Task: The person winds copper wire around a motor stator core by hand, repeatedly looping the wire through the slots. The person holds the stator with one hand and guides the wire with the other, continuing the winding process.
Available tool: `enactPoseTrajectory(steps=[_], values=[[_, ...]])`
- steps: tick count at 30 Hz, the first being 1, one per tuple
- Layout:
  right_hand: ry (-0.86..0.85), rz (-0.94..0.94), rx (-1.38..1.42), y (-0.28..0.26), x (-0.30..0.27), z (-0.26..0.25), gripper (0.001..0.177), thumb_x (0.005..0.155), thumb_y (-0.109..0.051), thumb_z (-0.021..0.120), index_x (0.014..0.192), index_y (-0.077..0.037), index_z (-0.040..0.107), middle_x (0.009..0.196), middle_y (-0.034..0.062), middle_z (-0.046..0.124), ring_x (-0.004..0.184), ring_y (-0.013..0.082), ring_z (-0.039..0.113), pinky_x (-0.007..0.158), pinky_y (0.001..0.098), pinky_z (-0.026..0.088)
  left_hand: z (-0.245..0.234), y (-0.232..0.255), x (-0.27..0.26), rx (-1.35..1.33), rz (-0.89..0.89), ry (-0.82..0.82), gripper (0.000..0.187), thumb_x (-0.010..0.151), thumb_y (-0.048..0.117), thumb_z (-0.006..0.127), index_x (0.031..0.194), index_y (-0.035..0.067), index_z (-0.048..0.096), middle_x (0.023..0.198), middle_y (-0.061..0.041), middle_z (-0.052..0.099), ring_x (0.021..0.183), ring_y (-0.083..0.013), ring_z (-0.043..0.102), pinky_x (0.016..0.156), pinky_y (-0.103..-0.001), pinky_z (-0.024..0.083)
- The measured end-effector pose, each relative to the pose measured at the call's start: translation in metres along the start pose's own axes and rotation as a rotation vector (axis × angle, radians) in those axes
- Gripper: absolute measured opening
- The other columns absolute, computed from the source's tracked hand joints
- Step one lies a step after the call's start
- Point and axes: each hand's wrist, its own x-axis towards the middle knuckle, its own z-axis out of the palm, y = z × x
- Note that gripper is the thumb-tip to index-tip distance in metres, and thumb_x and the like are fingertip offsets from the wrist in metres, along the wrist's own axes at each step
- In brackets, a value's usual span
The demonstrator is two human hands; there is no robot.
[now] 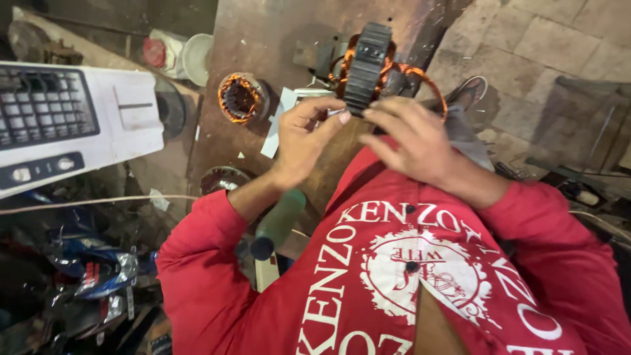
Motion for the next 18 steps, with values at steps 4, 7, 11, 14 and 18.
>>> enactPoseTrajectory(steps=[4, 7, 11, 14, 18], values=[[0.014, -0.083, -0.062, -0.009, 0.018, -0.001, 0.047, 0.084, -0.013, 0.089, 0.123, 0.001, 0.066, 0.12, 0.015, 0.064, 0.111, 0.0328, 0.066, 0.092, 0.0419, 0.056, 0.032, 0.012, 0.007, -0.423, -0.07, -0.036, 0.016, 0.095, -0.005, 0.071, 0.111, -0.001, 0.067, 0.1, -0.005, 0.073, 0.09, -0.0118, 0.071, 0.079, -0.027, 0.059], [0.021, -0.106, -0.079, -0.008, 0.019, -0.005, 0.046, 0.084, -0.012, 0.088, 0.123, 0.0, 0.067, 0.118, 0.0126, 0.064, 0.11, 0.0316, 0.067, 0.092, 0.042, 0.057, 0.043, 0.013, 0.012, -0.425, -0.05, -0.037, 0.016, 0.097, -0.005, 0.07, 0.113, -0.002, 0.069, 0.105, -0.004, 0.072, 0.095, -0.0099, 0.067, 0.082, -0.026, 0.058], [0.029, 0.027, -0.072, -0.002, 0.008, -0.004, 0.037, 0.086, -0.008, 0.085, 0.119, -0.003, 0.069, 0.116, 0.0121, 0.067, 0.101, 0.0289, 0.069, 0.085, 0.039, 0.057, 0.041, 0.017, 0.009, -0.269, -0.077, -0.105, 0.019, 0.103, 0.0, 0.065, 0.121, -0.004, 0.069, 0.109, -0.006, 0.073, 0.099, -0.0097, 0.067, 0.089, -0.024, 0.057], [0.059, 0.066, -0.011, 0.004, 0.0, -0.004, 0.032, 0.091, -0.007, 0.085, 0.119, -0.004, 0.071, 0.113, 0.0114, 0.067, 0.098, 0.0273, 0.069, 0.083, 0.0379, 0.057, 0.033, 0.024, 0.01, -0.224, -0.061, -0.21, 0.027, 0.105, 0.003, 0.061, 0.132, -0.001, 0.058, 0.112, -0.006, 0.075, 0.103, -0.008, 0.068, 0.093, -0.023, 0.056], [0.065, 0.121, 0.045, 0.005, -0.005, -0.003, 0.029, 0.089, -0.005, 0.086, 0.117, -0.003, 0.075, 0.106, 0.0115, 0.069, 0.093, 0.0258, 0.069, 0.08, 0.0361, 0.057, 0.03, 0.035, 0.011, -0.248, -0.032, -0.274, 0.036, 0.105, 0.001, 0.065, 0.137, -0.003, 0.049, 0.117, -0.008, 0.074, 0.108, -0.0111, 0.07, 0.095, -0.027, 0.056]])
